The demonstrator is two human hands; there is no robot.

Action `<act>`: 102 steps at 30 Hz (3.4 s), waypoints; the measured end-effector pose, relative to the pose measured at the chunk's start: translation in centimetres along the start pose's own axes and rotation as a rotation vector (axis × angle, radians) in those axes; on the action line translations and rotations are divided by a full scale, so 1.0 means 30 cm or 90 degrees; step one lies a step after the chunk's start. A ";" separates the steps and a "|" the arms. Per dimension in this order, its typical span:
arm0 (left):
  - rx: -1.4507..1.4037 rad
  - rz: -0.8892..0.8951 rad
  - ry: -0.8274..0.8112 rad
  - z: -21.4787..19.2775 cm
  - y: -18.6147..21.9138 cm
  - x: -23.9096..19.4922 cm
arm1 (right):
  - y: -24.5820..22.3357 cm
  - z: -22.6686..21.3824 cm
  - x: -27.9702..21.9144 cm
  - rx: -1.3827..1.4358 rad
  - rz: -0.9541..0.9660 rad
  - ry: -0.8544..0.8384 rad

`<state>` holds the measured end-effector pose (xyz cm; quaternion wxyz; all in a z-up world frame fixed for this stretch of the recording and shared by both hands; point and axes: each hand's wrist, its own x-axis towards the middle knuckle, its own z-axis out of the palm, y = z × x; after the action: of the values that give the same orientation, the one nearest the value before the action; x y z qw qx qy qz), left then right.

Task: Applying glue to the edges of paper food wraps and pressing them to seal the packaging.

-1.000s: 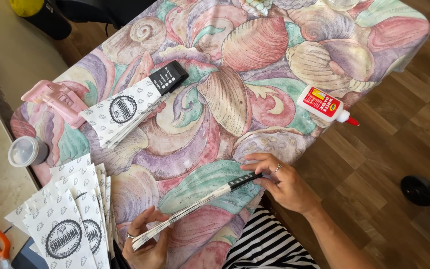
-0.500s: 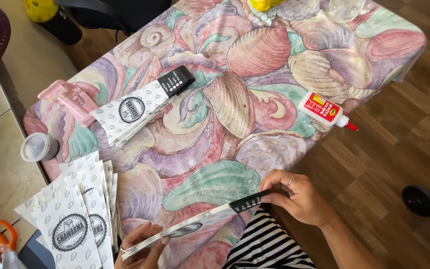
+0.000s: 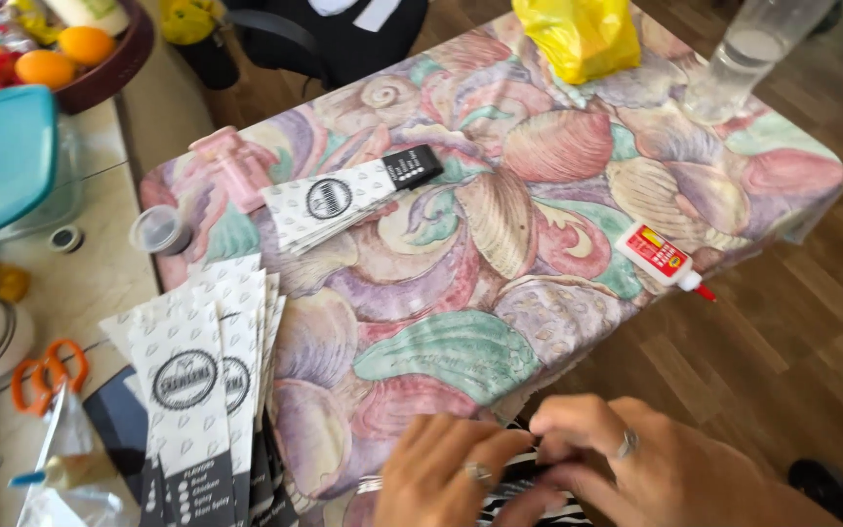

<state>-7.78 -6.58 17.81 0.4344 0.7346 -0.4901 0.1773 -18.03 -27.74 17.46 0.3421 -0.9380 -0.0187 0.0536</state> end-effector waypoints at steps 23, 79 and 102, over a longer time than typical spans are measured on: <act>-0.211 -0.100 0.160 -0.058 0.026 -0.161 | -0.205 0.006 0.130 0.046 -0.534 0.148; 0.117 -0.447 0.323 -0.281 -0.576 -0.315 | 0.623 0.120 0.908 0.277 0.091 0.328; 0.589 -0.515 -0.103 0.036 -0.514 -0.486 | -0.024 0.623 0.570 -0.203 -0.436 0.036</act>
<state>-1.15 3.00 0.03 0.0653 0.9855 -0.0761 0.1367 -3.16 -14.00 2.21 0.1905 -0.9199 -0.3299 -0.0930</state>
